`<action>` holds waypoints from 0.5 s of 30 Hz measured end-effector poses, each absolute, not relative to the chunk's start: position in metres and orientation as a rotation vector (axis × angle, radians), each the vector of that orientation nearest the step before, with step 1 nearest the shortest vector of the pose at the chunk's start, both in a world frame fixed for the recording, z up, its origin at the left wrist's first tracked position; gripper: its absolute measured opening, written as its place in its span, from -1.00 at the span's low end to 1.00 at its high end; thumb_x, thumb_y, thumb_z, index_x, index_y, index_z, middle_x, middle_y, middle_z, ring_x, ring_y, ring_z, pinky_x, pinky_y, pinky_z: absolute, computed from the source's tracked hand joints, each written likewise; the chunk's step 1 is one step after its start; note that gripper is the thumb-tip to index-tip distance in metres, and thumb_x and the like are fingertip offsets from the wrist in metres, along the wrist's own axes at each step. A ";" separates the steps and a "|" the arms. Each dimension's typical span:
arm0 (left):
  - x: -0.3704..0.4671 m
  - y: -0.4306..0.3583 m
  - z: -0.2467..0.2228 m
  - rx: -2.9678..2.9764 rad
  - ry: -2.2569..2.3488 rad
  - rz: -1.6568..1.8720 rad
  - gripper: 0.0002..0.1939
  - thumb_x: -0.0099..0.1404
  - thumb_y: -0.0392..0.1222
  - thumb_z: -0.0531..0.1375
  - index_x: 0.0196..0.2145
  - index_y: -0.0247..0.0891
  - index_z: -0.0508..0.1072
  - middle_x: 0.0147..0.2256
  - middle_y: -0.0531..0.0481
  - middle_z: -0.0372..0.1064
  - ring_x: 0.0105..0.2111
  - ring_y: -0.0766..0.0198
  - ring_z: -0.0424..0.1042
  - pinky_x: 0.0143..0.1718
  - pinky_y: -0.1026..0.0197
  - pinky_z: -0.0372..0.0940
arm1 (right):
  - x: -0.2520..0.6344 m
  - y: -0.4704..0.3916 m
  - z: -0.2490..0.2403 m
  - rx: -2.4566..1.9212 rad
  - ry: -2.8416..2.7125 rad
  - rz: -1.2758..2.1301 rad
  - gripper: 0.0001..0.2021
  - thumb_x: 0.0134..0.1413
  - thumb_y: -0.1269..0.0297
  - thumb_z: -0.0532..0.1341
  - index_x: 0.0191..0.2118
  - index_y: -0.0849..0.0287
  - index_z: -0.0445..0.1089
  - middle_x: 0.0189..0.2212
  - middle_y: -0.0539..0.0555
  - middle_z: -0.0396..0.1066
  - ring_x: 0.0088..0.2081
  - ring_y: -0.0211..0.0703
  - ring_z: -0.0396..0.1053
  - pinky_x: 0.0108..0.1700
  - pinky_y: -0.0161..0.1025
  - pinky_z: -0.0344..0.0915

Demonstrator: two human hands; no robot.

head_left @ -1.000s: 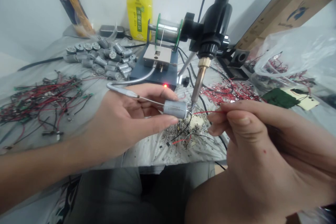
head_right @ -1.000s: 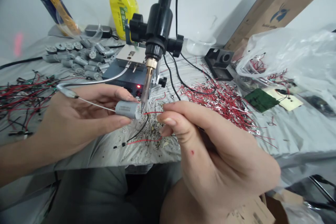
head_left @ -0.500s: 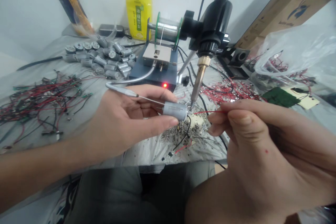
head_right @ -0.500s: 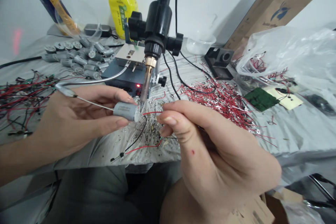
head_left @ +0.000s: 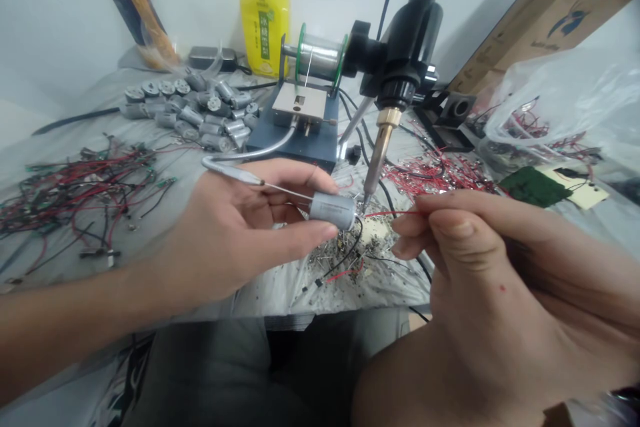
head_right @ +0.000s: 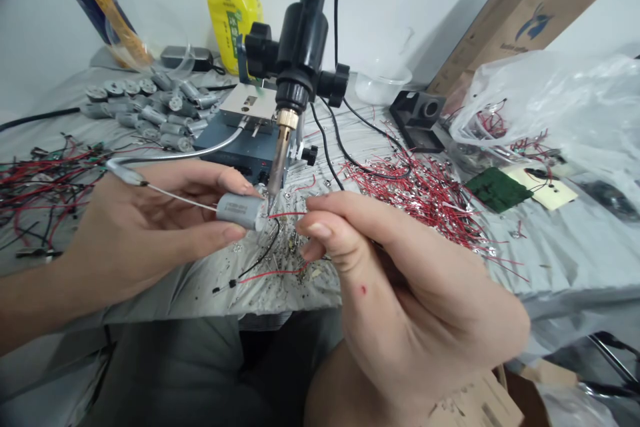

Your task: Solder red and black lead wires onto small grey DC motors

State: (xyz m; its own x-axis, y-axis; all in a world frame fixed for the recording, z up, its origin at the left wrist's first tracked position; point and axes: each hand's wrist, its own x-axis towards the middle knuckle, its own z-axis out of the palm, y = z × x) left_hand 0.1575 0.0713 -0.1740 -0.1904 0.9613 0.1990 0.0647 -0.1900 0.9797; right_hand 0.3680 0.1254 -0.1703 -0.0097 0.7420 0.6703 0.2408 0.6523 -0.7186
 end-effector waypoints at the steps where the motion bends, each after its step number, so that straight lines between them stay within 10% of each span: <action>1: 0.157 0.072 -0.174 1.291 1.291 1.484 -0.76 0.29 -0.24 0.60 -0.11 -0.11 0.74 -0.23 0.11 0.72 -0.35 0.29 0.71 -0.37 0.48 0.61 | 0.368 0.125 -0.170 -0.834 -1.571 0.484 -0.94 0.34 0.29 0.54 -0.15 -0.06 0.77 -0.28 -0.10 0.68 -0.30 -0.19 0.60 -0.27 -0.14 0.46; 15: 0.157 0.071 -0.173 1.274 1.258 1.469 -0.75 0.29 -0.26 0.61 -0.10 -0.09 0.74 -0.21 0.13 0.73 -0.32 0.33 0.72 -0.32 0.53 0.61 | 0.366 0.126 -0.171 -0.861 -1.521 0.528 -0.92 0.32 0.31 0.55 -0.16 -0.08 0.78 -0.28 -0.10 0.68 -0.29 -0.21 0.61 -0.25 -0.17 0.47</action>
